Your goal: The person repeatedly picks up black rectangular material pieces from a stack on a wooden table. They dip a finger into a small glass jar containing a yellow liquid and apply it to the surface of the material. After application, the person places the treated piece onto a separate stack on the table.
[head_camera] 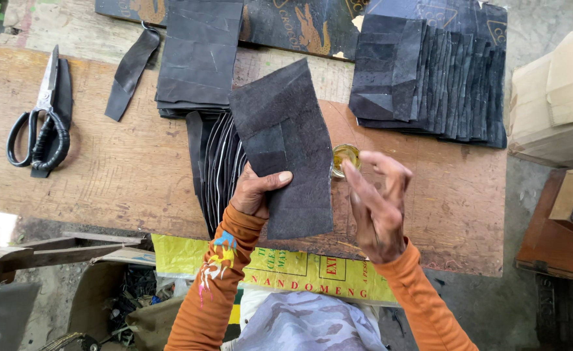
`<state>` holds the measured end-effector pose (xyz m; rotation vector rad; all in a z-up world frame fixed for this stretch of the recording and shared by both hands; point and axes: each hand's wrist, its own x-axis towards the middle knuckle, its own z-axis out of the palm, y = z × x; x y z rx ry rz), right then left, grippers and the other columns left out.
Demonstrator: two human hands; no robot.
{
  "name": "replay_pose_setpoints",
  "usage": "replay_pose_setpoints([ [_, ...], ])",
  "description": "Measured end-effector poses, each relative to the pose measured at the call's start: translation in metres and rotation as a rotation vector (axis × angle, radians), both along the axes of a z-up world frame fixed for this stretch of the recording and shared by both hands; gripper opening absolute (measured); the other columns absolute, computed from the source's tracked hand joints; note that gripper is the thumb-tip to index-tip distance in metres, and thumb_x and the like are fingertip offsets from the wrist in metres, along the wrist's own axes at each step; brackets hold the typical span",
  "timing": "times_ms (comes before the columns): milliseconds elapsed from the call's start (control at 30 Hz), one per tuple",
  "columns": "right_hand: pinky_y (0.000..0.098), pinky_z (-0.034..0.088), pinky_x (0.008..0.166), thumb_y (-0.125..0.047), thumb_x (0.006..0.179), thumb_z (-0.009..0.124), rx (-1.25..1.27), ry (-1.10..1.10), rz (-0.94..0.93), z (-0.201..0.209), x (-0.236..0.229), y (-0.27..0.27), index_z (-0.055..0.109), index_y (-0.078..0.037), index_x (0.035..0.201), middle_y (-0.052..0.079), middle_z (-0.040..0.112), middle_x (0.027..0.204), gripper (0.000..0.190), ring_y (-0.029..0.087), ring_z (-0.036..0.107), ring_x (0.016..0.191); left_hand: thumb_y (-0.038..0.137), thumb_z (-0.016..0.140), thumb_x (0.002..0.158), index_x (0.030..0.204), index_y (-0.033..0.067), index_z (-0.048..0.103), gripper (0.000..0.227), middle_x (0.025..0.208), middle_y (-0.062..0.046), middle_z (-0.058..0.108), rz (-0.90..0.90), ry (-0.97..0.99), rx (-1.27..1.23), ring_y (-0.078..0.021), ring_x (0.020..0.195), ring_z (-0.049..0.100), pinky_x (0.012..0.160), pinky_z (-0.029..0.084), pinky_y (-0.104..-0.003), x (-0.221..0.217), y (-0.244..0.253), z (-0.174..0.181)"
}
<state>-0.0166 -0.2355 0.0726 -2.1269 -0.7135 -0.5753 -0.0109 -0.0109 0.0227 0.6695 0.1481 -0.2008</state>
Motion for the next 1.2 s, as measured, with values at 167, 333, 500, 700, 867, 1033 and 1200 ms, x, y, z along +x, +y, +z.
replay_pose_setpoints([
  [167, 0.0413, 0.035, 0.110, -0.001, 0.101, 0.061, -0.087, -0.028, -0.004, -0.008, 0.002, 0.000, 0.055, -0.017, 0.148, 0.016, 0.060, 0.132, 0.050, 0.026, 0.049, 0.125, -0.001, 0.073, 0.077, 0.141, -0.0020, 0.050, 0.068, 0.126, -0.016, 0.065, -0.058, 0.005, 0.012, -0.0285, 0.114, 0.066, 0.103, 0.053, -0.043, -0.005, -0.001, 0.002],
  [333, 0.0397, 0.035, 0.109, -0.001, 0.100, 0.063, -0.064, -0.067, 0.040, -0.003, 0.004, -0.006, 0.053, -0.022, 0.150, 0.013, 0.058, 0.130, 0.055, 0.025, 0.047, 0.124, -0.001, 0.073, 0.075, 0.144, -0.0063, 0.048, 0.073, 0.126, -0.019, 0.066, -0.193, 0.022, -0.052, -0.0302, 0.113, 0.067, 0.102, 0.054, -0.043, -0.015, -0.001, 0.009],
  [500, 0.0414, 0.035, 0.107, 0.001, 0.096, 0.060, -0.089, -0.031, 0.001, 0.005, 0.009, -0.011, 0.055, -0.019, 0.148, 0.012, 0.060, 0.129, 0.056, 0.024, 0.049, 0.122, -0.004, 0.071, 0.074, 0.143, -0.0036, 0.049, 0.072, 0.127, -0.018, 0.066, -0.236, 0.035, -0.142, -0.0299, 0.115, 0.066, 0.104, 0.053, -0.043, -0.022, -0.010, -0.001],
  [700, 0.0406, 0.034, 0.108, -0.008, 0.103, 0.061, -0.054, -0.006, -0.031, 0.009, 0.020, -0.013, 0.051, -0.019, 0.152, 0.013, 0.058, 0.130, 0.051, 0.025, 0.046, 0.123, -0.009, 0.070, 0.076, 0.139, -0.0072, 0.052, 0.065, 0.123, -0.022, 0.067, -0.379, 0.174, -0.263, -0.0315, 0.107, 0.070, 0.098, 0.057, -0.044, -0.041, -0.014, -0.019],
  [867, 0.0404, 0.035, 0.105, -0.008, 0.102, 0.058, -0.075, -0.043, -0.051, 0.003, 0.037, -0.019, 0.047, -0.012, 0.154, 0.010, 0.058, 0.124, 0.053, 0.023, 0.046, 0.117, -0.010, 0.071, 0.075, 0.136, -0.0100, 0.055, 0.064, 0.120, -0.024, 0.069, -0.450, 0.203, -0.262, -0.0324, 0.103, 0.072, 0.094, 0.060, -0.044, -0.048, -0.010, -0.026],
  [1033, 0.0359, 0.036, 0.103, -0.003, 0.099, 0.059, -0.012, 0.070, -0.071, 0.013, 0.030, -0.030, 0.047, -0.010, 0.156, 0.010, 0.051, 0.127, 0.059, 0.022, 0.041, 0.113, -0.008, 0.073, 0.071, 0.134, -0.0062, 0.057, 0.065, 0.118, -0.021, 0.071, -0.460, 0.195, -0.117, -0.0300, 0.103, 0.072, 0.095, 0.059, -0.042, -0.045, -0.006, -0.025],
  [1200, 0.0401, 0.038, 0.111, 0.001, 0.096, 0.060, 0.034, 0.103, -0.021, 0.014, 0.021, -0.023, 0.044, -0.004, 0.156, 0.014, 0.054, 0.138, 0.062, 0.023, 0.046, 0.122, -0.007, 0.072, 0.074, 0.135, -0.0085, 0.057, 0.063, 0.119, -0.021, 0.070, -0.466, 0.156, -0.102, -0.0312, 0.103, 0.070, 0.096, 0.056, -0.044, -0.037, -0.006, -0.017],
])
